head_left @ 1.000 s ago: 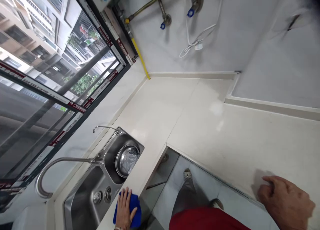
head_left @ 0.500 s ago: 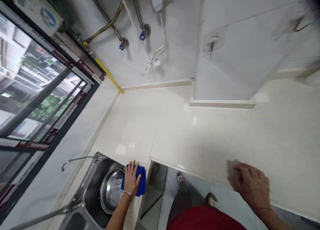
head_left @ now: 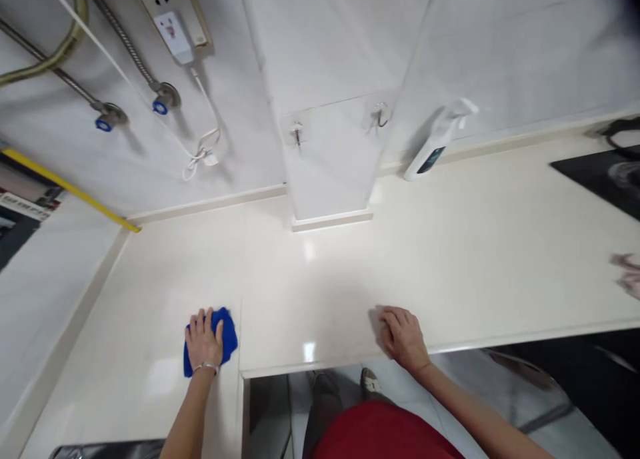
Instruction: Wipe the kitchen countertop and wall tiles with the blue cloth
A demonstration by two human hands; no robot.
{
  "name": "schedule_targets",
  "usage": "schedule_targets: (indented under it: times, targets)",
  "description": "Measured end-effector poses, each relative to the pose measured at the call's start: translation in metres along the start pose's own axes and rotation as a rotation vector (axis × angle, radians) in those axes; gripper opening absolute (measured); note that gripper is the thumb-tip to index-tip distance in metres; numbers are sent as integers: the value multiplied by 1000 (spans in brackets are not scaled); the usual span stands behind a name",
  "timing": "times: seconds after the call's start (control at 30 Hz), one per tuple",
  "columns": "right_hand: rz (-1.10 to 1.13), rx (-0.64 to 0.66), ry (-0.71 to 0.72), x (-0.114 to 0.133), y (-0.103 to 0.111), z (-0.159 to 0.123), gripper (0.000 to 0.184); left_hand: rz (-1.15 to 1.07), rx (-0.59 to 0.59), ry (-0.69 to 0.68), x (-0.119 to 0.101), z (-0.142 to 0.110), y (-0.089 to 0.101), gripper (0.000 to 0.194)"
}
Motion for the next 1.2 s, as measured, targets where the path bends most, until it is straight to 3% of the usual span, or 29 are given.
schedule_targets:
  times: [0.1, 0.17, 0.33, 0.6, 0.77, 0.97, 1.1, 1.2]
  targets:
    - [14, -5, -14, 2, 2, 2, 19, 1, -23, 109, -10, 26, 4, 58]
    - [24, -8, -22, 3, 3, 3, 19, -1, -53, 166, -19, 30, 7, 60]
    - [95, -11, -33, 5, 6, 7, 20, -13, -111, 83, -65, 7, 18, 62]
    - [86, -39, -36, 9, 5, 18, 30, -132, -199, -323, -201, -62, 59, 59]
    - [40, -37, -1, -4, 8, 26, 33, -282, -270, -556, -295, -83, 76, 59]
    - [77, -127, -66, -57, 46, 14, 37, -314, -238, -746, -388, -93, 96, 58]
    - [154, -287, -179, -99, 71, 7, 39, -322, -120, -830, -436, -98, 109, 60]
    - [214, -357, -204, -109, 75, 6, 34, -365, -53, -893, -467, -102, 116, 63]
Point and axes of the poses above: each hand's wrist, its own z-axis towards the middle knuckle, its own y-axis out of the back of the hand, x = y × z, the point moved 6 cm from there along z, towards the middle knuckle, and after that the axes turned 13 degrees about z, right-handed, at the moved point
